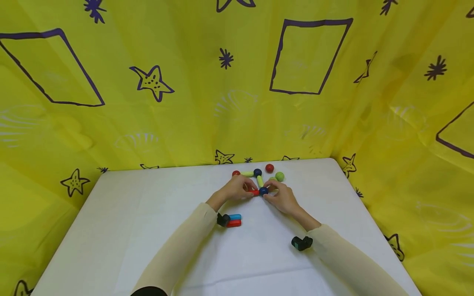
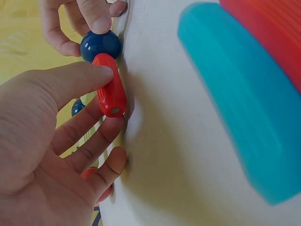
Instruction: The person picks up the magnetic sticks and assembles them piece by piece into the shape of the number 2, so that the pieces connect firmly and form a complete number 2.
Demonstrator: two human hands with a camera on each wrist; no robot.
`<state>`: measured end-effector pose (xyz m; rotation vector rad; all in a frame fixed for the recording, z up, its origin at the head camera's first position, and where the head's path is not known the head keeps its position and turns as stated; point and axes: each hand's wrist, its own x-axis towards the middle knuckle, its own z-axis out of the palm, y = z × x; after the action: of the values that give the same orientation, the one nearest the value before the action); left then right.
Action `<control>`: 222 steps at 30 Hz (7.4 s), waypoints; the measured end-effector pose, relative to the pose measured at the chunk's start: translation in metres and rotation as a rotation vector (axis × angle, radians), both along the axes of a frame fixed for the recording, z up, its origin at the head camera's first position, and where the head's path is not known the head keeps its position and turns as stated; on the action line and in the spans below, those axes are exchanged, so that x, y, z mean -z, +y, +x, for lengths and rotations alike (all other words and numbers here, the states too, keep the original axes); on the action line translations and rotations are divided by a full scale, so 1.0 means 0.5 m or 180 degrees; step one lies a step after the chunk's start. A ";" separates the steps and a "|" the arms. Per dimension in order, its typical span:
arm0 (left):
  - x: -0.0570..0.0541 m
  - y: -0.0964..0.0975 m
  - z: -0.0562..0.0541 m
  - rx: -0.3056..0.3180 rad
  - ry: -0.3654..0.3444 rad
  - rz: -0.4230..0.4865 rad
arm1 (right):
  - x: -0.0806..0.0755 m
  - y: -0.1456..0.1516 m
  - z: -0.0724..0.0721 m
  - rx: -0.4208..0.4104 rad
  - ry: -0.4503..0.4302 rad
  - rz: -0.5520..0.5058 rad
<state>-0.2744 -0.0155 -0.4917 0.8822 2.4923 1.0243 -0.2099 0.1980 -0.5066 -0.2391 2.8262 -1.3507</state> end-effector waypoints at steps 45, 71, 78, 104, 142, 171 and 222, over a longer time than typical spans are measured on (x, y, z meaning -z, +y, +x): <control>-0.043 0.057 -0.046 -0.0082 0.0495 -0.0062 | -0.010 0.027 0.033 0.0033 -0.0163 -0.0036; -0.026 0.146 -0.059 -0.0106 0.0481 -0.0466 | -0.004 0.042 0.054 -0.0031 -0.0169 -0.0116; -0.019 0.152 -0.061 -0.0072 0.0414 -0.0366 | -0.003 0.047 0.054 -0.0076 -0.0067 -0.0091; -0.052 0.138 -0.059 -0.0103 0.0284 0.0095 | -0.006 0.044 0.053 -0.0121 -0.0163 -0.0106; -0.037 -0.070 0.015 -0.0159 0.0612 0.0257 | -0.007 0.045 0.048 -0.0075 -0.0187 0.0049; 0.014 -0.105 0.042 -0.0116 0.0265 0.0120 | -0.001 0.045 0.040 -0.0115 -0.0167 0.0033; 0.012 -0.101 0.002 -0.0232 0.0165 0.0161 | -0.012 0.007 -0.014 0.0075 -0.0209 0.0134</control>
<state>-0.2733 -0.0660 -0.4978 0.8487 2.5693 1.1059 -0.2168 0.2016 -0.5005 -0.1585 2.8088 -1.2769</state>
